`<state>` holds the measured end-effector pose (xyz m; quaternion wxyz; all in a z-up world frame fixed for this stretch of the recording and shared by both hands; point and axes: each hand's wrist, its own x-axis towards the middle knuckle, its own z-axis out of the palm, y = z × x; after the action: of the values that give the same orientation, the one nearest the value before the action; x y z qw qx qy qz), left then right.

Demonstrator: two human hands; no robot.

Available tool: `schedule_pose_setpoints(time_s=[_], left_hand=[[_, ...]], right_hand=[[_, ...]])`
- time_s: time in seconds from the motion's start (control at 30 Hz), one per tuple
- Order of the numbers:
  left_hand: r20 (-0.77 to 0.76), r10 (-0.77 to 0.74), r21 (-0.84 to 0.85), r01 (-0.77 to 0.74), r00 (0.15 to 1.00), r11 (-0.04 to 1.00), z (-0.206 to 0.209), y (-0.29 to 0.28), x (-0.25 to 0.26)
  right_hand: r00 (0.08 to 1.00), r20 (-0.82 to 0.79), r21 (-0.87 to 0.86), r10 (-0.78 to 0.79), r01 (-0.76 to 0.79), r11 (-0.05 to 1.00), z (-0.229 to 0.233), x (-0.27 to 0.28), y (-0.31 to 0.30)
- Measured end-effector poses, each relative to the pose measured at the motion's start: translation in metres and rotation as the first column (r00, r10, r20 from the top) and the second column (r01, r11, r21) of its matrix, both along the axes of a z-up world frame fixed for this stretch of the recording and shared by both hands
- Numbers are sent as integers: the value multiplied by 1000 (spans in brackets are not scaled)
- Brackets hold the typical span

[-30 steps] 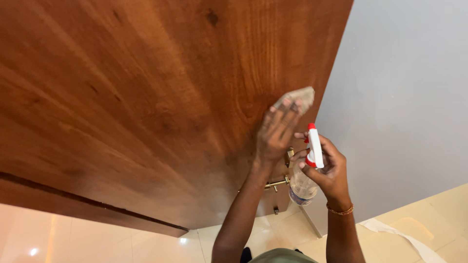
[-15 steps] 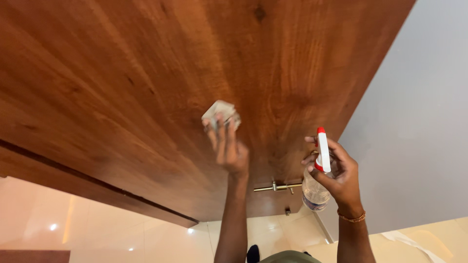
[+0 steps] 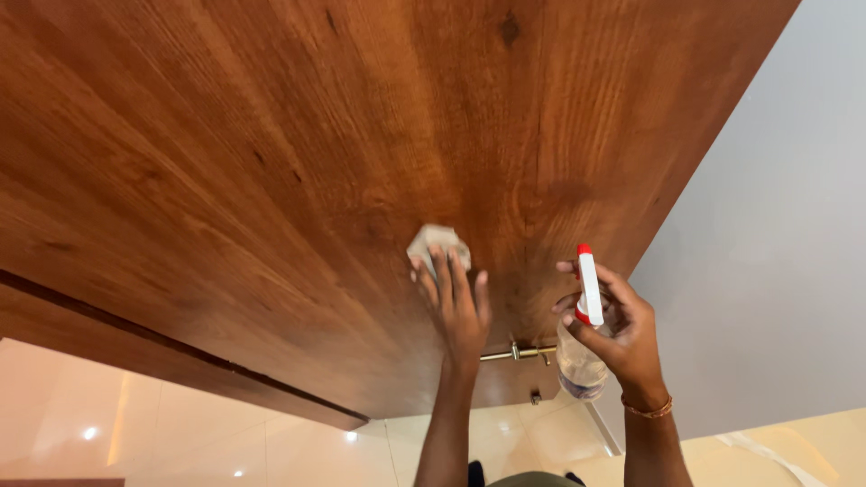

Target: The person sprays a liquid from a bottle onto a cloth and wipes a wooden door surface in circular motions. They continue wiping different sections of the door, including around a wall-mounted switchboard, while holding the spray bottle in the other hand.

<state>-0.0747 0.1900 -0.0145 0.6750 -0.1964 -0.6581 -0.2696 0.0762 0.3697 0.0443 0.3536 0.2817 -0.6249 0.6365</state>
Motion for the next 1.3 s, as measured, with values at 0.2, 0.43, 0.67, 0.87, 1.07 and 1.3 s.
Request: schedule_pose_setpoints(time_s=[0.2,0.43,0.67,0.87,1.07,1.3], left_hand=[[-51,-66,-132,59,997,990,39,36,-3],[100,-65,-118,77,993,990,-3,25,21],[-75,-201,-68,196,977,978,70,36,23],[101,-102,-283,127,990,951,30,53,34],[13,-135,-44,135,991,990,46,22,44],[-16,-82,-252,76,996,965,76,54,37]], right_hand=[[1000,-21,-19,-2,2,1000,0,3,-5],[1000,2,-57,-22,22,998,0,4,5],[1000,-7,-57,-8,7,998,0,1,5],[1000,10,-84,10,-10,996,-3,3,10],[1000,25,-92,-16,18,996,-5,0,18],[1000,0,-55,17,-17,998,-1,2,12]])
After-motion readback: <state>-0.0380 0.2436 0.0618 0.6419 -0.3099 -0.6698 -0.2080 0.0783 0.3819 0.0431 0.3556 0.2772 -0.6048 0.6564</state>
